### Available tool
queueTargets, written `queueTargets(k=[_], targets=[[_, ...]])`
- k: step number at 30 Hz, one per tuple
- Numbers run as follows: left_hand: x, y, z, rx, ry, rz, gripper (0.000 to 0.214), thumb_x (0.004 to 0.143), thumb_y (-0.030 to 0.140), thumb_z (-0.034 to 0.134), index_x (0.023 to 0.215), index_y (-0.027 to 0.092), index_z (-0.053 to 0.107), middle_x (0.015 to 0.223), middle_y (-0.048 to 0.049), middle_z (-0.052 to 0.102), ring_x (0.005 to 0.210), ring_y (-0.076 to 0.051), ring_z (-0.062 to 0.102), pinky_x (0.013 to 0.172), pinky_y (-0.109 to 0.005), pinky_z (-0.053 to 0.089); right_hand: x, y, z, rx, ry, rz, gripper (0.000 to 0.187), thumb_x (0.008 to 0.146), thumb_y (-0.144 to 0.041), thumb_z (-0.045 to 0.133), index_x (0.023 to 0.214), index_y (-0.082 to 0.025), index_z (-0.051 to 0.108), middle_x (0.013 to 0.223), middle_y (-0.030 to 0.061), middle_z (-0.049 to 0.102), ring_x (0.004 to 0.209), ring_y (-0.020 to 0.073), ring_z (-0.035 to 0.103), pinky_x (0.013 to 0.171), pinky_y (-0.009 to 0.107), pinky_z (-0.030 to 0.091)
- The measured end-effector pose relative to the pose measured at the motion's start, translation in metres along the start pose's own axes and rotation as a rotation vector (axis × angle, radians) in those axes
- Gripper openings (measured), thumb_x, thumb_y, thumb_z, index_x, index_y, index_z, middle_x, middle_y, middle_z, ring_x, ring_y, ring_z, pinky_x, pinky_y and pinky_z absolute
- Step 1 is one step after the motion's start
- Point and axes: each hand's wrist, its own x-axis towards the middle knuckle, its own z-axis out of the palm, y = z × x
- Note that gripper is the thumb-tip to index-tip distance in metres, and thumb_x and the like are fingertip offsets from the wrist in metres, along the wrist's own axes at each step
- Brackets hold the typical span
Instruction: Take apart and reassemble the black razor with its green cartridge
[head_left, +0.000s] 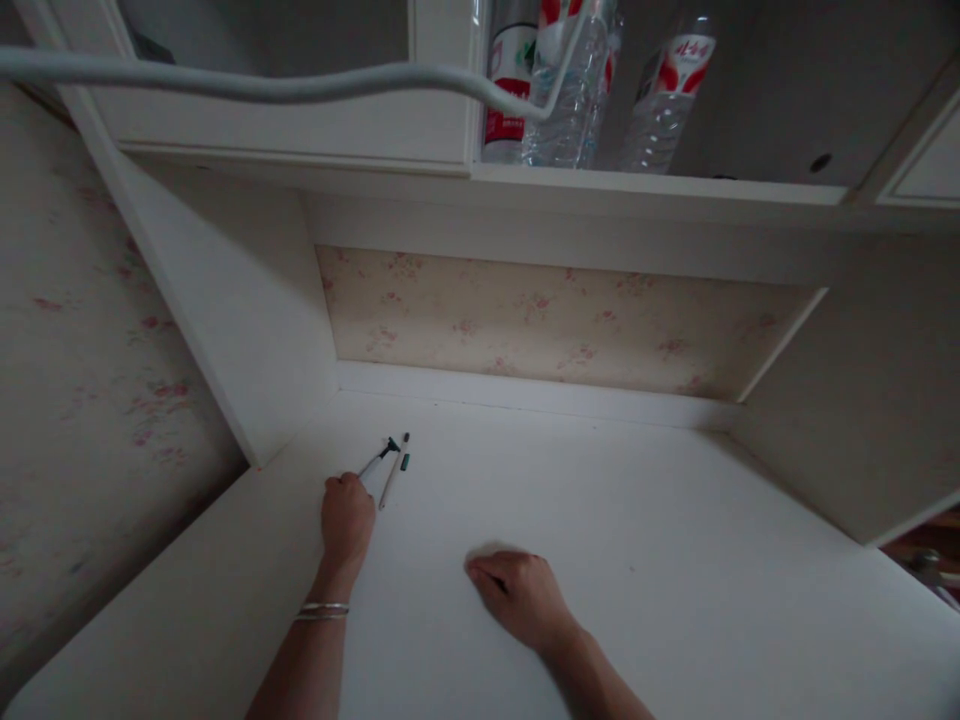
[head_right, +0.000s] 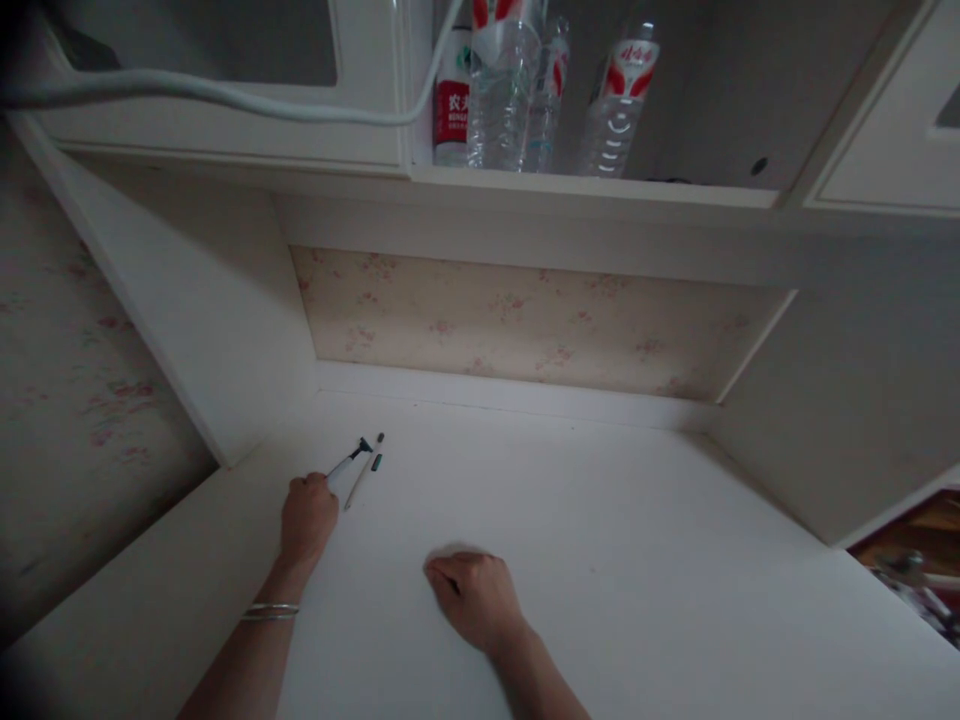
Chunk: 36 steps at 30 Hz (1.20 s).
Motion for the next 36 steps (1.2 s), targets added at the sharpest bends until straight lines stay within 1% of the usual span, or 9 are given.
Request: queueTargets(k=[6,8,10,15,18,22,25,30,36], targets=[[0.004,0.005,-0.009,-0.123,0.084,-0.041,0.029,0.087,0.012,0.036,0.105,0.008,0.058,0.099,-0.016,0.058,0.086,-0.022,0.06,0.074,-0.029,0.046,0.0,0.002,0.004,-0.012,0.026,0.002,0.037,0.097,-0.029,0.038,0.071,-0.023,0.063,0.067,-0.0028,0.063,0.063,0.0123,0.059,0.06,0.021,0.036],[0.003,0.013,-0.012,-0.268,0.125,-0.02,0.031,0.09,0.018,0.033,0.108,0.011,0.057,0.104,-0.0148,0.057,0.09,-0.022,0.059,0.077,-0.03,0.046,0.0,0.003,0.005,0.031,0.036,0.016,0.038,0.097,-0.029,0.037,0.07,-0.022,0.062,0.066,-0.0027,0.062,0.062,0.0121,0.058,0.06,0.021,0.036],[-0.002,0.024,-0.014,-0.505,0.094,0.031,0.032,0.09,0.023,0.032,0.105,0.012,0.059,0.102,-0.013,0.059,0.094,-0.022,0.058,0.079,-0.031,0.046,0.0,0.003,0.004,0.103,0.049,0.032,0.039,0.097,-0.031,0.037,0.07,-0.022,0.063,0.066,-0.0024,0.062,0.062,0.0123,0.058,0.06,0.02,0.037],[-0.028,0.059,-0.015,-1.132,-0.326,0.021,0.04,0.088,0.043,0.04,0.105,0.012,0.059,0.066,-0.0012,0.056,0.063,-0.016,0.054,0.06,-0.027,0.043,0.005,0.009,0.003,0.385,0.146,0.151,0.041,0.096,-0.04,0.037,0.079,-0.021,0.069,0.07,0.0007,0.065,0.064,0.0157,0.057,0.06,0.023,0.041],[-0.045,0.075,-0.018,-1.423,-0.497,0.019,0.039,0.083,0.048,0.05,0.096,0.013,0.061,0.063,0.0019,0.052,0.06,-0.012,0.049,0.059,-0.023,0.039,0.007,0.016,0.005,0.651,0.243,0.304,0.041,0.093,-0.048,0.043,0.091,-0.018,0.072,0.071,0.0028,0.063,0.065,0.0174,0.055,0.058,0.024,0.041],[-0.062,0.089,-0.028,-1.668,-0.771,-0.031,0.036,0.08,0.046,0.059,0.094,0.013,0.061,0.068,0.0016,0.05,0.061,-0.009,0.046,0.059,-0.022,0.037,0.008,0.023,0.008,1.064,0.268,0.441,0.046,0.088,-0.054,0.049,0.106,-0.017,0.068,0.063,0.0006,0.054,0.055,0.0141,0.047,0.047,0.022,0.035],[-0.071,0.096,-0.035,-1.752,-0.896,-0.059,0.034,0.078,0.045,0.063,0.09,0.014,0.062,0.074,-0.0003,0.052,0.064,-0.009,0.047,0.061,-0.022,0.038,0.009,0.024,0.006,1.247,0.317,0.439,0.046,0.086,-0.055,0.053,0.111,-0.018,0.067,0.079,0.0047,0.056,0.066,0.0159,0.05,0.05,0.022,0.039],[-0.085,0.105,-0.036,-1.726,-1.04,0.004,0.036,0.076,0.047,0.065,0.086,0.013,0.063,0.079,-0.0029,0.054,0.064,-0.009,0.044,0.061,-0.024,0.036,0.009,0.018,0.001,1.366,0.33,0.334,0.044,0.087,-0.052,0.053,0.117,-0.021,0.063,0.105,0.0098,0.058,0.09,0.0225,0.053,0.07,0.031,0.046],[-0.095,0.111,-0.028,-1.641,-1.118,0.127,0.036,0.079,0.046,0.061,0.084,0.01,0.063,0.068,0.0,0.05,0.06,-0.01,0.042,0.057,-0.024,0.033,0.01,0.009,-0.001,1.528,0.316,0.313,0.045,0.088,-0.052,0.054,0.111,-0.015,0.063,0.086,0.0091,0.064,0.066,0.0195,0.058,0.067,0.036,0.047]])
